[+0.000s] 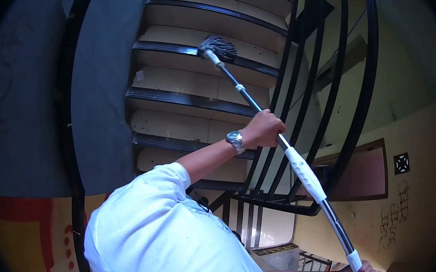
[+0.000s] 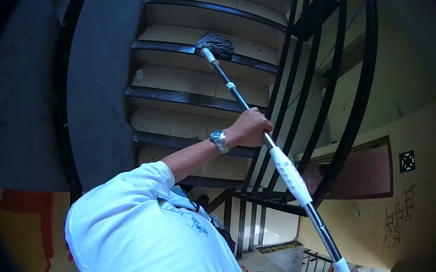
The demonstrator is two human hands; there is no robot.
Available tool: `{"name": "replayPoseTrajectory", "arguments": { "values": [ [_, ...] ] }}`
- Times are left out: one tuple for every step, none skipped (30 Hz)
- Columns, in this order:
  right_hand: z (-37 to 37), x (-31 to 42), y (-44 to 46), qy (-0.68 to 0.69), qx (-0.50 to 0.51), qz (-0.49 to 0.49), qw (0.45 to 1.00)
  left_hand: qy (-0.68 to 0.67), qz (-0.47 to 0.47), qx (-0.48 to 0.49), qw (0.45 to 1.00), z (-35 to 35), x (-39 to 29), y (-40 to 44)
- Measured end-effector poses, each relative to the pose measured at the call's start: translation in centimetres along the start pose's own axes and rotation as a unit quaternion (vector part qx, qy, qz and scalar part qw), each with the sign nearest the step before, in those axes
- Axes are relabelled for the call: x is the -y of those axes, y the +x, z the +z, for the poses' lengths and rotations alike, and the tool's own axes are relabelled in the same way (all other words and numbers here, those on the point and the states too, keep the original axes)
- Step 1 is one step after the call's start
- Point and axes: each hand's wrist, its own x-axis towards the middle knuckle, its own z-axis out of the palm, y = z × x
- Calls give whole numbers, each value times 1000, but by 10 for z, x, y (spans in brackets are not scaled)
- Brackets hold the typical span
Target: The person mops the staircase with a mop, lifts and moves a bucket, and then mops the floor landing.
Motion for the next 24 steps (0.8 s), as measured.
{"name": "replayPoseTrajectory", "arguments": {
  "values": [
    [-1, -6, -2, 21, 13, 8, 1000, -10, -4, -23, 1000, -9, 9, -8],
    [9, -15, -7, 27, 16, 10, 999, -19, -7, -47, 999, -19, 19, -16],
    [21, -26, -16, 39, -11, 18, 999, -4, -7, -74, 997, -27, 35, -24],
    [39, -39, -26, 52, -37, 27, 998, 12, -9, -101, 995, -34, 52, -30],
    [51, -52, -35, 64, -63, 39, 995, 24, -24, -113, 993, -48, 68, -35],
    [54, -68, -46, 93, 15, 67, 993, 43, -47, -97, 993, -64, 86, -39],
    [63, -85, -56, 247, 160, 144, 945, 29, -53, -132, 989, -76, 114, -49],
    [69, -106, -76, 220, 109, 122, 962, 65, -75, -140, 985, -88, 137, -57],
    [85, -121, -95, 250, 133, 126, 951, 67, -76, -128, 987, -100, 165, -63],
    [98, -134, -118, 211, 131, 104, 963, 92, -64, -136, 984, -116, 190, -74],
    [115, -150, -137, 210, 168, 90, 959, 89, -92, -126, 984, -126, 220, -85],
    [128, -159, -159, 232, 154, 127, 952, 122, -132, -114, 977, -148, 222, -93],
    [129, -163, -162, 237, 179, 114, 948, 110, -106, -116, 981, -155, 228, -94],
    [130, -165, -164, 241, 206, 102, 943, 96, -81, -120, 985, -159, 232, -96],
    [131, -166, -162, 243, 211, 105, 941, 128, -70, -134, 980, -158, 236, -95],
    [132, -165, -157, 246, 206, 124, 939, 160, -60, -145, 975, -155, 238, -92],
    [133, -163, -156, 249, 197, 143, 938, 119, -86, -159, 976, -151, 237, -90],
    [128, -160, -152, 250, 199, 149, 936, 120, -110, -144, 976, -146, 234, -89],
    [119, -155, -143, 247, 214, 152, 933, 123, -109, -155, 974, -140, 226, -92],
    [110, -149, -134, 245, 231, 151, 929, 127, -106, -169, 972, -131, 220, -94],
    [102, -139, -126, 257, 211, 153, 930, 124, -84, -186, 971, -120, 216, -95],
    [91, -130, -113, 268, 243, 141, 922, 125, -78, -151, 977, -119, 195, -95],
    [73, -123, -98, 332, 306, 172, 876, 126, -106, -114, 980, -118, 170, -93],
    [46, -119, -90, 328, 199, 162, 909, 126, -133, -73, 980, -116, 145, -92]
  ]
}}
